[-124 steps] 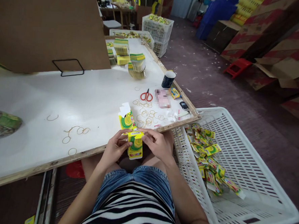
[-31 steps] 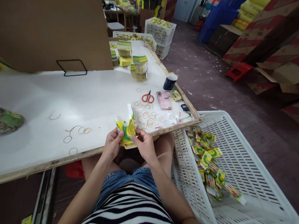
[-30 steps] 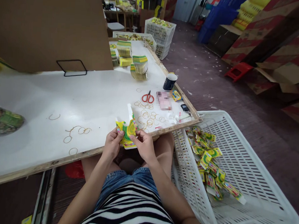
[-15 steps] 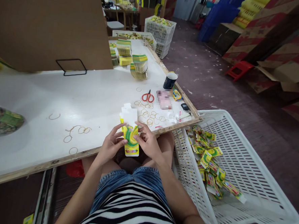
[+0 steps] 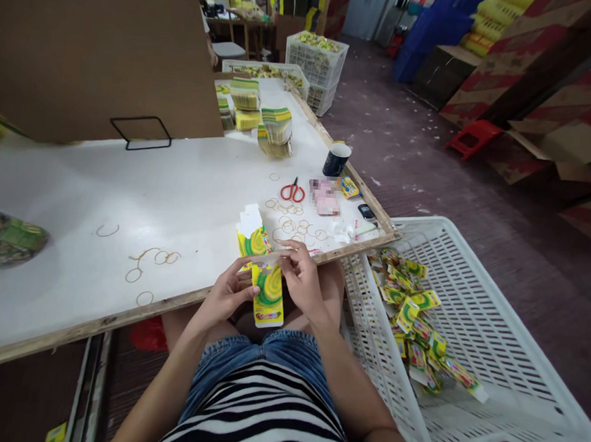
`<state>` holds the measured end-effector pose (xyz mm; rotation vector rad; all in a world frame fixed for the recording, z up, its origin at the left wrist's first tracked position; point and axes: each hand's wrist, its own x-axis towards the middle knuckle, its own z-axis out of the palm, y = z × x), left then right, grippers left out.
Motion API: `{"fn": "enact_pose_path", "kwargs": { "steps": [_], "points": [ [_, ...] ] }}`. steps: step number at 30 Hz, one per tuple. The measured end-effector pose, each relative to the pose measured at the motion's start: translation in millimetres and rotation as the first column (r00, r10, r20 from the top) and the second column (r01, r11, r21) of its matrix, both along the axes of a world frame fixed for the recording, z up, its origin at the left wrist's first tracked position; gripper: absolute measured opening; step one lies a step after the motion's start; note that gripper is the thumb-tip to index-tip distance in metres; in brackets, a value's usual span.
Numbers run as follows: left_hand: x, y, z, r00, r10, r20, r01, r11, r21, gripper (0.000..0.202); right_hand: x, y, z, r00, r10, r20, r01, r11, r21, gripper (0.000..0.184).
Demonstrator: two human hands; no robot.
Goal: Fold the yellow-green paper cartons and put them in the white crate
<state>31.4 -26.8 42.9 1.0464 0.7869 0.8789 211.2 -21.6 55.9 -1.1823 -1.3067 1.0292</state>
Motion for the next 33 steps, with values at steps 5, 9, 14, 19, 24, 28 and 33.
{"fn": "enact_pose_path", "kwargs": {
  "steps": [5,9,14,19,24,28,33],
  "points": [
    [1.4,-0.6,-0.9,0.961,0.147,-0.233,-0.121,0.985,0.121,0.044,7.8,0.9,-3.3,0.99,0.121,0.069,-0.118,0.992,-0.055,0.028],
    [4.0,-2.7,-0.7,0.961,0.096,-0.26,-0.052,0.984,0.172,0.046,5.1,-1.5,-4.9,0.959,0.259,0.11,-0.229,0.946,-0.23,0.043],
    [4.6,-2.4,0.8,0.979,0.046,-0.197,-0.017,0.989,0.144,0.047,0.0,-1.2,3.8,0.884,0.156,0.442,-0.059,0.973,-0.225,0.033],
    [2.3,1.4,4.5,0.997,0.042,-0.067,-0.038,0.997,0.068,0.048,1.3,-2.4,7.7,0.852,0.172,0.494,-0.09,0.979,-0.185,0.039],
    [10.0,-1.5,5.4,0.998,0.059,-0.013,-0.059,0.997,0.041,0.047,4.5,-5.2,-0.9,0.955,0.114,0.273,-0.108,0.993,-0.037,0.028],
    [29.2,-5.6,4.1,0.99,0.143,0.016,-0.144,0.989,0.044,0.049,4.3,-8.7,-16.1,0.997,0.075,-0.008,-0.076,0.993,-0.087,0.033],
    [27.0,2.0,-1.1,0.927,0.368,-0.071,-0.341,0.907,0.249,0.051,30.5,-6.0,-21.0,0.798,-0.503,-0.332,0.538,0.843,0.015,0.035]
  ]
}}
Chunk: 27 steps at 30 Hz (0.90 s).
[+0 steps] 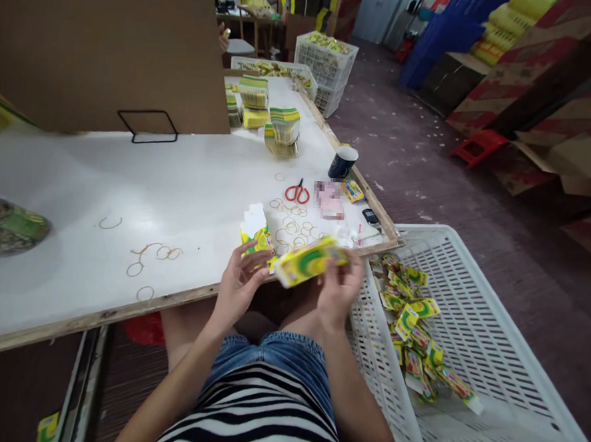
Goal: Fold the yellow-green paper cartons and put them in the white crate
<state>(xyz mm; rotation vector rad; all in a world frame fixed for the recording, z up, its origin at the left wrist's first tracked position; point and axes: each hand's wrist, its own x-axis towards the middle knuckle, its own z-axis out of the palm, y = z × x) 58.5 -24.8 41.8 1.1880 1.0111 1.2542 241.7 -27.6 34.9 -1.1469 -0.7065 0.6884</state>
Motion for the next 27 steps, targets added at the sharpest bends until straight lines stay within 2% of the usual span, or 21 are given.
{"fn": "enact_pose_path", "kwargs": {
  "steps": [1,2,3,5,7,8,10,12,14,15,18,20,21,23,27],
  "points": [
    [-5.1,2.9,-3.2,0.992,0.073,-0.099,-0.067,0.996,0.062,0.047,7.2,2.3,0.2,0.988,-0.115,-0.104,0.121,0.991,0.059,0.036],
    [-10.3,5.6,-7.4,0.968,0.139,-0.211,-0.116,0.986,0.12,0.044,12.7,5.0,-0.4,0.965,-0.159,-0.208,0.179,0.98,0.084,0.037],
    [-15.0,8.1,-12.3,0.928,0.183,-0.323,-0.136,0.977,0.162,0.042,15.6,8.0,-2.1,0.948,-0.137,-0.287,0.165,0.983,0.076,0.04],
    [-20.4,11.3,-23.3,0.843,0.184,-0.505,-0.104,0.978,0.184,0.04,10.9,14.7,-9.5,0.945,0.002,-0.328,-0.01,1.0,-0.022,0.042],
    [-20.2,11.8,-32.8,0.785,0.127,-0.606,-0.032,0.986,0.166,0.038,-5.9,22.1,-20.7,0.964,0.153,-0.218,-0.191,0.968,-0.161,0.043],
    [-18.8,11.2,-36.2,0.765,0.109,-0.635,-0.004,0.986,0.164,0.036,-16.6,26.0,-26.5,0.968,0.22,-0.117,-0.241,0.945,-0.219,0.043],
    [-16.4,8.8,-39.1,0.742,0.105,-0.662,0.019,0.984,0.177,0.034,-37.1,33.3,-35.9,0.941,0.319,0.118,-0.273,0.915,-0.296,0.044],
    [-16.3,5.8,-37.8,0.746,0.104,-0.657,0.027,0.982,0.186,0.033,-51.0,38.5,-39.9,0.883,0.358,0.304,-0.255,0.909,-0.331,0.042],
    [-18.8,3.2,-33.9,0.788,0.108,-0.606,0.004,0.984,0.18,0.032,-56.3,40.2,-38.4,0.867,0.35,0.355,-0.236,0.915,-0.328,0.037],
    [-20.4,2.3,-31.6,0.821,0.135,-0.554,-0.04,0.983,0.181,0.031,-56.4,39.6,-36.0,0.887,0.337,0.317,-0.239,0.92,-0.309,0.034],
    [-23.9,2.0,-25.1,0.913,0.307,-0.268,-0.273,0.949,0.158,0.034,-51.8,32.4,-25.6,0.934,0.356,0.008,-0.345,0.909,-0.234,0.035],
    [-24.1,3.6,-21.7,0.946,0.32,-0.039,-0.317,0.946,0.069,0.041,-49.5,24.6,-18.6,0.883,0.419,-0.21,-0.458,0.866,-0.198,0.038],
    [-23.8,4.5,-20.1,0.96,0.275,0.054,-0.276,0.961,0.018,0.044,-49.5,20.4,-15.8,0.848,0.45,-0.282,-0.509,0.84,-0.19,0.037],
    [-22.5,5.4,-17.3,0.971,0.135,0.197,-0.123,0.99,-0.076,0.049,-51.9,12.4,-12.2,0.797,0.487,-0.358,-0.571,0.8,-0.183,0.034],
    [-21.5,2.6,-11.6,0.921,-0.075,0.383,0.139,0.98,-0.142,0.058,-60.1,1.2,-11.1,0.761,0.532,-0.371,-0.622,0.761,-0.183,0.029]
  ]
}}
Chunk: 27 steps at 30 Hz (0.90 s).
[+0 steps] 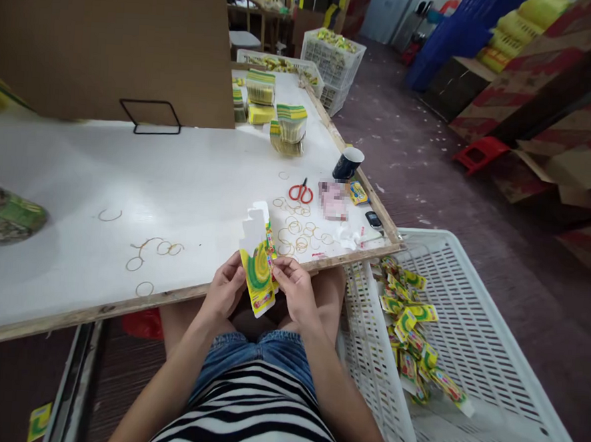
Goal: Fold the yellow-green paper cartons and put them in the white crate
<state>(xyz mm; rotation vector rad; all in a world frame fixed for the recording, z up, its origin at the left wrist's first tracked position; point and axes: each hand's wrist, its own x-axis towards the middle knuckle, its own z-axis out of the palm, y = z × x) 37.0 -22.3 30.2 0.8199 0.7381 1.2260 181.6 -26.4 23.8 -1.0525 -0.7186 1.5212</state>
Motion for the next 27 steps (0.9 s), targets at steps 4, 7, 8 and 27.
{"fn": "enact_pose_path", "kwargs": {
  "steps": [4,7,8,27],
  "points": [
    [-1.0,-3.6,3.2,0.999,-0.04,0.016,0.039,0.999,0.011,0.06,-2.4,-5.6,3.7,0.996,0.052,0.076,-0.053,0.998,0.02,0.027],
    [-0.1,-5.2,4.3,0.999,0.03,-0.037,-0.031,0.999,-0.009,0.056,-0.5,-8.5,9.5,0.985,0.063,0.158,-0.068,0.997,0.025,0.032],
    [0.6,-5.8,4.8,0.997,0.054,-0.062,-0.055,0.998,-0.017,0.055,0.0,-9.4,11.2,0.98,0.068,0.187,-0.074,0.997,0.029,0.034],
    [-11.1,-15.9,18.1,0.955,-0.134,-0.265,0.155,0.986,0.058,0.058,17.4,-15.3,29.3,0.899,0.057,0.435,-0.185,0.948,0.258,0.044]
  ]
}}
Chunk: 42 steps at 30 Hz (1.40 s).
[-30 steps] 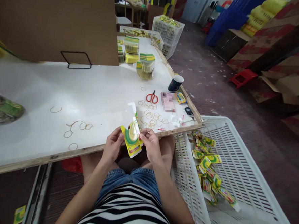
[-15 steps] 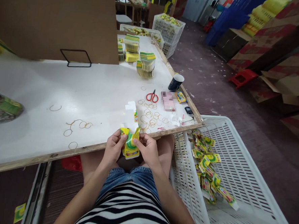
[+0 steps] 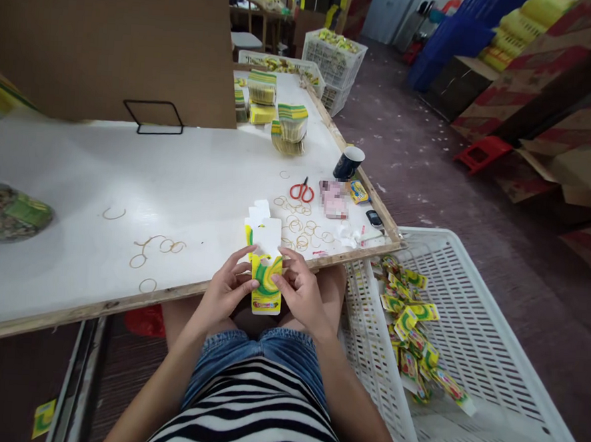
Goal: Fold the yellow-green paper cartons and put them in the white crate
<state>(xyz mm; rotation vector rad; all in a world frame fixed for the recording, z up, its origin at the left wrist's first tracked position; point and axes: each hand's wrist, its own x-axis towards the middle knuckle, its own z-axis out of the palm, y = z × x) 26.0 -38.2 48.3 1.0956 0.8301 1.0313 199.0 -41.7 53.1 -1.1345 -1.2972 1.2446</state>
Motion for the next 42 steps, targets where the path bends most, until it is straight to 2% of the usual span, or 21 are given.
{"fn": "enact_pose_path", "kwargs": {
  "steps": [4,8,14,16,19,21,23,25,26,28,30,32,36,39,42],
  "points": [
    [-2.2,-0.5,4.3,0.989,-0.118,0.087,0.125,0.989,-0.078,0.04,12.9,2.8,-1.4,0.994,0.095,0.058,-0.095,0.995,0.013,0.022],
    [1.0,-3.6,3.8,0.982,-0.142,0.123,0.158,0.98,-0.124,0.038,17.3,6.7,-0.3,0.982,0.063,0.18,-0.077,0.994,0.073,0.025],
    [1.5,-6.2,4.4,0.979,-0.136,0.155,0.155,0.98,-0.124,0.033,16.2,8.5,5.1,0.968,0.068,0.24,-0.106,0.984,0.147,0.029],
    [1.4,-6.3,3.4,0.978,-0.13,0.16,0.152,0.98,-0.128,0.038,16.2,7.8,4.7,0.969,0.066,0.238,-0.104,0.983,0.148,0.03],
    [1.9,-6.2,-0.7,0.975,-0.124,0.183,0.151,0.978,-0.141,0.069,16.1,6.4,0.1,0.973,0.063,0.224,-0.097,0.984,0.147,0.03],
    [2.5,-6.1,-4.6,0.977,-0.132,0.169,0.158,0.976,-0.149,0.08,16.5,6.2,-4.8,0.983,0.029,0.183,-0.053,0.99,0.131,0.022],
    [3.2,-5.8,-8.1,0.985,-0.13,0.117,0.146,0.979,-0.14,0.07,18.4,6.8,-8.5,0.991,-0.066,0.116,0.054,0.993,0.107,0.018],
    [3.9,-5.4,-10.4,0.995,-0.094,0.012,0.095,0.99,-0.105,0.057,21.7,8.0,-8.7,0.986,-0.144,0.083,0.138,0.987,0.082,0.025],
    [4.3,-5.3,-11.0,0.996,-0.07,-0.052,0.066,0.995,-0.079,0.051,23.4,8.6,-7.4,0.987,-0.132,0.09,0.126,0.99,0.066,0.028],
    [5.1,-5.1,-11.6,0.986,-0.02,-0.163,0.018,1.0,-0.015,0.044,25.4,9.3,-3.2,0.992,-0.003,0.126,0.002,1.0,0.007,0.034],
    [5.8,-5.4,-12.0,0.978,0.002,-0.209,0.006,0.999,0.04,0.042,24.7,9.5,0.8,0.976,0.149,0.157,-0.141,0.988,-0.065,0.04],
    [6.1,-6.0,-12.4,0.977,-0.017,-0.21,0.033,0.997,0.071,0.044,21.8,9.5,3.0,0.948,0.199,0.247,-0.181,0.979,-0.094,0.039],
    [5.3,-6.1,-10.4,0.986,-0.064,-0.155,0.074,0.996,0.058,0.047,14.3,8.6,4.3,0.865,0.087,0.495,-0.091,0.996,-0.016,0.027],
    [4.1,-4.4,-5.2,0.996,-0.055,-0.067,0.055,0.998,-0.01,0.049,9.8,5.9,6.9,0.861,0.025,0.507,-0.047,0.998,0.03,0.03],
    [4.0,-2.6,0.3,0.999,-0.045,-0.014,0.044,0.998,-0.049,0.048,9.0,2.9,7.5,0.885,0.031,0.464,-0.052,0.998,0.033,0.035]
  ]
}}
